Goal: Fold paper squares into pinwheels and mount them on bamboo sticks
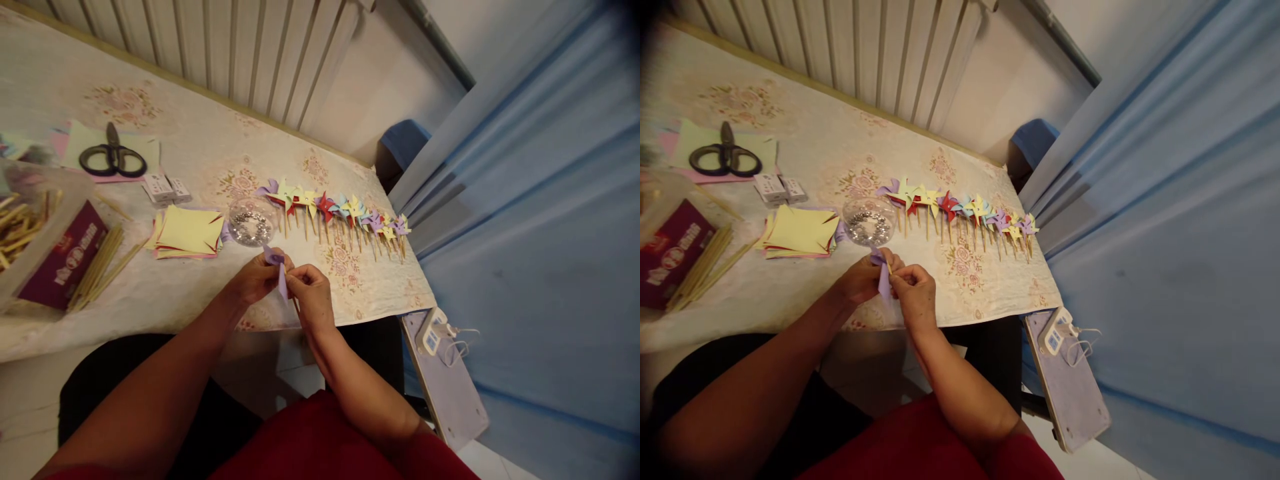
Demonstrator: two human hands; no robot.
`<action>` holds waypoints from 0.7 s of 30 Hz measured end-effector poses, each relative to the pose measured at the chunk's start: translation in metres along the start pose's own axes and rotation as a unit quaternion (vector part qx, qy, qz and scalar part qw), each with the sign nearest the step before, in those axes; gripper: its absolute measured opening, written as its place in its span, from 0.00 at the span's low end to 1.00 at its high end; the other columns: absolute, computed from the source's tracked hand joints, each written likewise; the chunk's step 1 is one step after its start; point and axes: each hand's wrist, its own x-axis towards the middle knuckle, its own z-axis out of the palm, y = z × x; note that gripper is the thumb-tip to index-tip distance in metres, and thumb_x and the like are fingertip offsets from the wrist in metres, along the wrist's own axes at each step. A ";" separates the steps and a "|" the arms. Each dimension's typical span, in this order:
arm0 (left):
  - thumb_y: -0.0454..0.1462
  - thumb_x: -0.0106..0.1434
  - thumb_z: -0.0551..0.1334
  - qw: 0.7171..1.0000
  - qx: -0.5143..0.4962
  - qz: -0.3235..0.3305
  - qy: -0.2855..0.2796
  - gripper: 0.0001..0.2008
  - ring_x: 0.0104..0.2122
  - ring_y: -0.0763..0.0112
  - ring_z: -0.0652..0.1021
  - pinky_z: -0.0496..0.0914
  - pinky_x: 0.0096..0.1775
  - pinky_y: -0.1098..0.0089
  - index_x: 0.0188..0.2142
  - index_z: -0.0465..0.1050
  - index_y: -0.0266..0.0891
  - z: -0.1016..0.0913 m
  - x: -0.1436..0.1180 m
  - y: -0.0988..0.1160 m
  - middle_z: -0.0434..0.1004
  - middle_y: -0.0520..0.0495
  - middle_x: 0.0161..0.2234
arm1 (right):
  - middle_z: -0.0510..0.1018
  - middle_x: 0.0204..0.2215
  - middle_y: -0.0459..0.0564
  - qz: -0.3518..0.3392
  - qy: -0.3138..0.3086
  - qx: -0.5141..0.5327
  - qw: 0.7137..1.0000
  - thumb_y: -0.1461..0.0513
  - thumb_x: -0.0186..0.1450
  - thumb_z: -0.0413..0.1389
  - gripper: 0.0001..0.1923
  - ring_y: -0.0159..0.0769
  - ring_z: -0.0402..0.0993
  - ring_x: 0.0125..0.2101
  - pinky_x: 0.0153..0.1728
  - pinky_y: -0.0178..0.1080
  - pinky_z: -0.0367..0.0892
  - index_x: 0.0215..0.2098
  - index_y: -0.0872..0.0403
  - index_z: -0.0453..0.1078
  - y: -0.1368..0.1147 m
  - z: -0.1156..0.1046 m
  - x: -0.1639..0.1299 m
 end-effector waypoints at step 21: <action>0.36 0.43 0.74 0.964 0.085 0.056 0.245 0.18 0.29 0.72 0.75 0.68 0.35 0.70 0.35 0.77 0.34 -0.010 0.011 0.001 0.79 0.49 0.30 | 0.70 0.17 0.40 0.045 -0.031 -0.131 0.990 0.57 0.51 0.60 0.08 0.28 0.64 0.18 0.23 0.33 0.60 0.25 0.54 0.72 0.050 -0.058 0.029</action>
